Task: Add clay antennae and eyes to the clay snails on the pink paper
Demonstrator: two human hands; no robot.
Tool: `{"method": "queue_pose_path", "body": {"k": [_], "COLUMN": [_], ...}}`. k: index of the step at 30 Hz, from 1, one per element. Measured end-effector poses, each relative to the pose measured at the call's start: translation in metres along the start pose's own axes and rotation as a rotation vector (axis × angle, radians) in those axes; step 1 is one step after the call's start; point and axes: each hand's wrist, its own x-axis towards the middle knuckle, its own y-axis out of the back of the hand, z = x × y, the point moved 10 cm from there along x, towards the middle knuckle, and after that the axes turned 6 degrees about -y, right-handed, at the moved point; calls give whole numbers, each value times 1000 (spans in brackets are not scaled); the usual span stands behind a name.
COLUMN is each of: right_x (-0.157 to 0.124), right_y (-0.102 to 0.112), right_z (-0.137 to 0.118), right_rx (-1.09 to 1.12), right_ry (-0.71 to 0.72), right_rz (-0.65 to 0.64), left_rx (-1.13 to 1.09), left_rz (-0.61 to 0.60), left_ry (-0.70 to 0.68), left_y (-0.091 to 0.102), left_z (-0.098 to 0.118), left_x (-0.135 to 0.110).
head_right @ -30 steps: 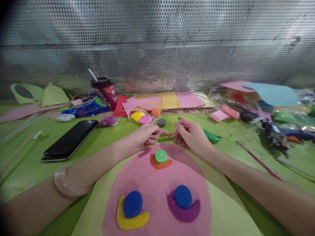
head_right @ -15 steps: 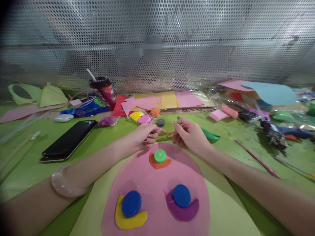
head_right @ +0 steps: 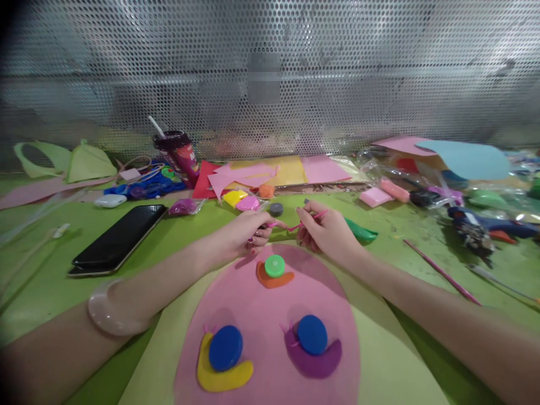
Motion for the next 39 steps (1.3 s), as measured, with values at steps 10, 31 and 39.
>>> {"method": "queue_pose_path", "body": {"k": [10, 31, 39], "right_x": [-3, -11, -10], "right_y": [6, -3, -4], "right_z": [-7, -26, -24], "right_rx": [-160, -415, -397], "right_ry": [85, 307, 287], "right_rz": [80, 89, 69], "left_rx": [-1, 2, 2], "left_rz": [12, 19, 35], "left_ry": [-8, -40, -29], "left_y": [1, 2, 2], "left_z": [0, 4, 4], "left_x": [0, -1, -1]}}
